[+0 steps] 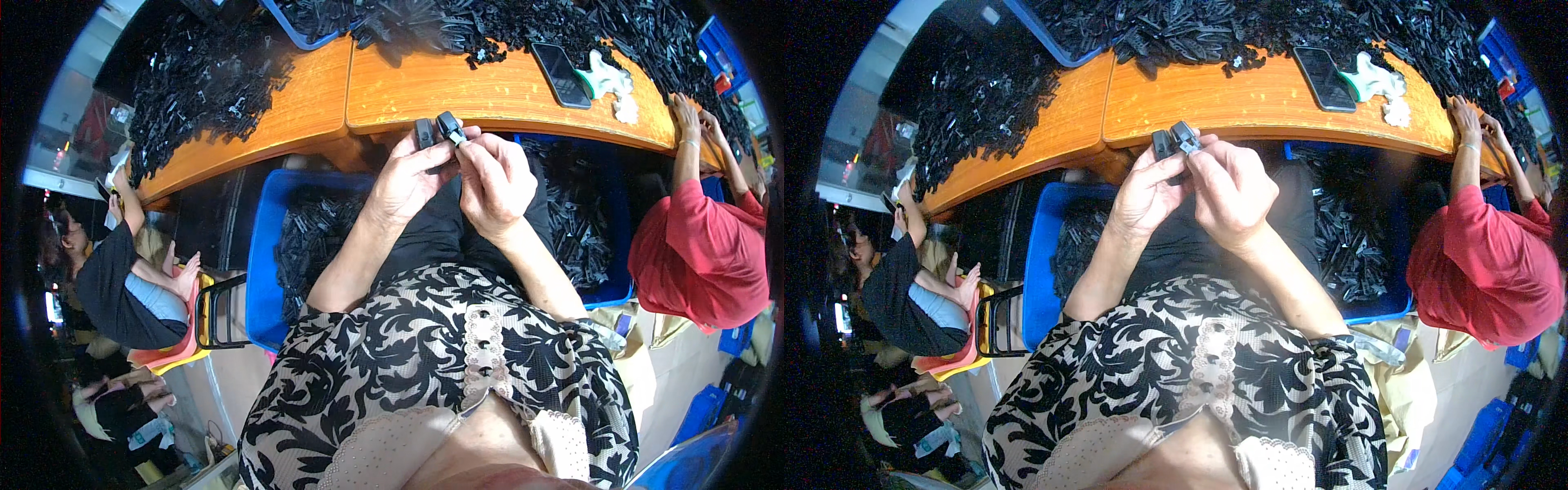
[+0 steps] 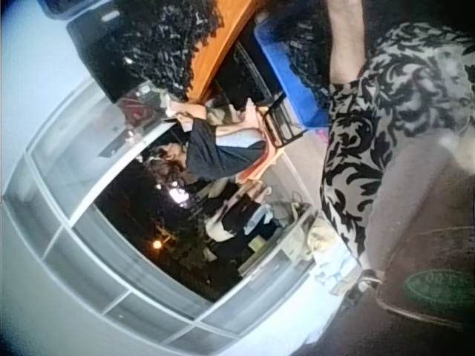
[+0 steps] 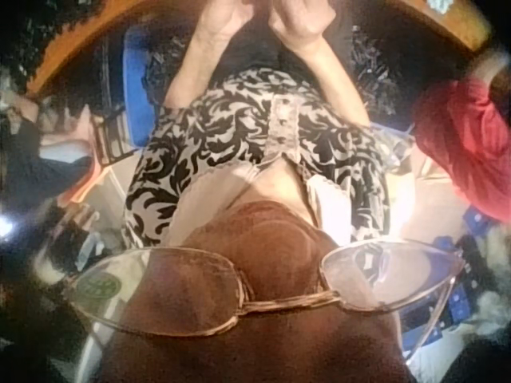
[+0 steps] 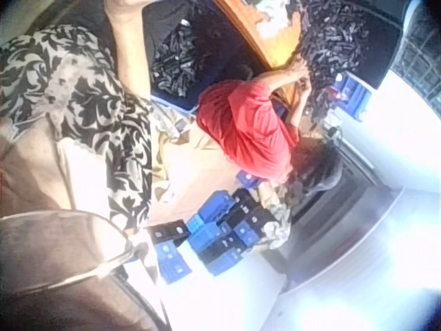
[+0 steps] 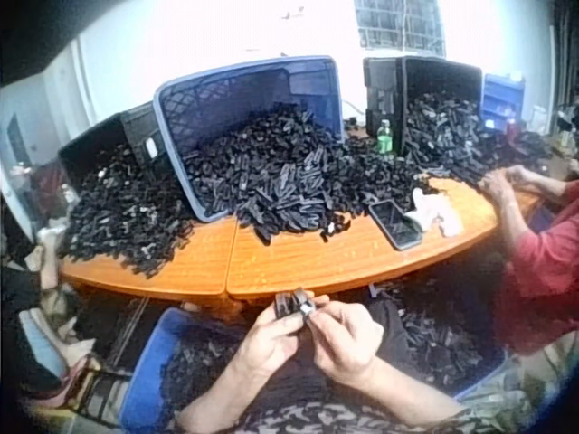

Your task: The person inspects and assembles small black rubber components by hand at an industrial workstation.

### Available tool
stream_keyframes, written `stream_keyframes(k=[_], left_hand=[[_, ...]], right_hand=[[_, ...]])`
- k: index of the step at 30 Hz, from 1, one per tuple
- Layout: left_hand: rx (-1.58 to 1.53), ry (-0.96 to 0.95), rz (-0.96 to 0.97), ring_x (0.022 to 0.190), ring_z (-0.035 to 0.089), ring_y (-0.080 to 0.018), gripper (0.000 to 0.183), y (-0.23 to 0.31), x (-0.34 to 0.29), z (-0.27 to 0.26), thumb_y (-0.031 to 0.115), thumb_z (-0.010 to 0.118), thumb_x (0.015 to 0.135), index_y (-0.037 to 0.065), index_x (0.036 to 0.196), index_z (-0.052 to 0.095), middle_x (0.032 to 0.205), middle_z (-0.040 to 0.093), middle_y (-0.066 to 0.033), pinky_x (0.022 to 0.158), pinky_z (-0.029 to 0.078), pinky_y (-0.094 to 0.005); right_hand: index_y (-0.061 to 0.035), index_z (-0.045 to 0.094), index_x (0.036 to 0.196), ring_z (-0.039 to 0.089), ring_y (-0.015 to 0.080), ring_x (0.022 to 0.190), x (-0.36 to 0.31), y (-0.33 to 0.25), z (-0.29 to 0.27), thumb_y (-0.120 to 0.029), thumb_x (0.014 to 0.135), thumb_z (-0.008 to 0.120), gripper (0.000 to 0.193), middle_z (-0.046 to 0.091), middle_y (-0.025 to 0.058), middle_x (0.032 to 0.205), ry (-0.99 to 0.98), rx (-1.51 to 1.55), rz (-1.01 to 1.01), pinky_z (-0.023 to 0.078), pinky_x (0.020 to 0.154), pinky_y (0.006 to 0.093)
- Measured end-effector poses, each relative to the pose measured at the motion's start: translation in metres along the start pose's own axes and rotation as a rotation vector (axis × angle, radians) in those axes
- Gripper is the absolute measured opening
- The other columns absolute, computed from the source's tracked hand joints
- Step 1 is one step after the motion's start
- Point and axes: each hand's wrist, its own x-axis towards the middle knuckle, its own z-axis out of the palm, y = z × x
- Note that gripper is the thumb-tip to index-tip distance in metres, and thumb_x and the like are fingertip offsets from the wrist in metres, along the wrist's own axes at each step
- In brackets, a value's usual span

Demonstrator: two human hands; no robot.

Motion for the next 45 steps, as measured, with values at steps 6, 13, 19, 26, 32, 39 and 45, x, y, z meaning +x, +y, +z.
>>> stream_keyframes(k=[6, 13, 19, 26, 32, 39, 45], left_hand=[[0.033, 0.012, -0.008, 0.124, 0.058, -0.0250, 0.038, 0.001, -0.001, -0.001, 0.006, 0.055, 0.100, 0.001, 0.136, 0.050, 0.136, 0.059, -0.0177, 0.108, 0.045, -0.0393], [0.049, -0.020, 0.034, 0.123, 0.058, -0.0244, 0.036, -0.001, -0.001, 0.000, 0.005, 0.059, 0.098, 0.001, 0.133, 0.054, 0.133, 0.060, -0.0172, 0.107, 0.047, -0.0407], [0.061, 0.123, -0.028, 0.092, 0.070, -0.0231, 0.027, 0.012, -0.004, 0.003, 0.009, 0.057, 0.099, -0.003, 0.124, 0.059, 0.109, 0.068, -0.0138, 0.077, 0.059, -0.0312], [0.152, 0.191, -0.151, 0.054, 0.056, -0.0138, 0.022, 0.013, -0.009, 0.004, 0.016, 0.057, 0.099, -0.002, 0.110, 0.061, 0.088, 0.065, -0.0072, 0.042, 0.043, -0.0222], [0.144, 0.168, -0.254, 0.046, 0.050, -0.0095, 0.014, 0.015, -0.011, 0.002, 0.015, 0.057, 0.099, 0.001, 0.100, 0.059, 0.081, 0.061, -0.0051, 0.033, 0.033, -0.0179], [0.191, 0.115, -0.302, 0.050, 0.054, -0.0099, 0.015, 0.016, -0.009, -0.006, 0.016, 0.059, 0.099, 0.001, 0.101, 0.060, 0.082, 0.062, -0.0046, 0.037, 0.039, -0.0183], [0.367, 0.031, -0.235, 0.081, 0.072, -0.0206, 0.025, 0.017, -0.013, 0.003, 0.013, 0.063, 0.095, -0.005, 0.112, 0.061, 0.096, 0.069, -0.0128, 0.069, 0.062, -0.0283]], right_hand=[[0.0012, 0.070, 0.098, 0.067, 0.0268, 0.074, -0.002, 0.001, -0.001, 0.008, 0.066, 0.073, 0.033, 0.070, 0.0150, 0.089, 0.013, -0.053, -0.083, 0.055, 0.063, 0.0329], [-0.0002, 0.069, 0.099, 0.066, 0.0273, 0.073, -0.001, 0.004, 0.000, 0.008, 0.070, 0.075, 0.031, 0.068, 0.0140, 0.089, 0.024, -0.075, -0.094, 0.054, 0.060, 0.0334], [-0.0007, 0.067, 0.096, 0.065, 0.0304, 0.078, 0.001, 0.011, -0.016, 0.006, 0.076, 0.075, 0.023, 0.066, 0.0136, 0.087, -0.056, 0.096, 0.083, 0.053, 0.067, 0.0363], [-0.0060, 0.071, 0.091, 0.062, 0.0274, 0.085, 0.019, 0.018, -0.026, 0.004, 0.069, 0.072, 0.024, 0.068, 0.0068, 0.093, -0.322, 0.238, -0.034, 0.051, 0.076, 0.0376], [-0.0098, 0.072, 0.090, 0.061, 0.0267, 0.086, 0.017, 0.019, -0.025, -0.004, 0.065, 0.069, 0.026, 0.067, 0.0038, 0.095, -0.400, 0.102, -0.178, 0.054, 0.072, 0.0366], [-0.0098, 0.071, 0.090, 0.062, 0.0264, 0.087, 0.013, 0.024, -0.026, -0.007, 0.067, 0.069, 0.022, 0.067, 0.0048, 0.097, -0.386, 0.060, -0.219, 0.055, 0.071, 0.0359], [-0.0017, 0.070, 0.102, 0.065, 0.0287, 0.100, 0.008, 0.032, -0.028, -0.013, 0.086, 0.072, 0.020, 0.066, 0.0144, 0.114, -0.425, 0.292, 0.171, 0.054, 0.082, 0.0347]])
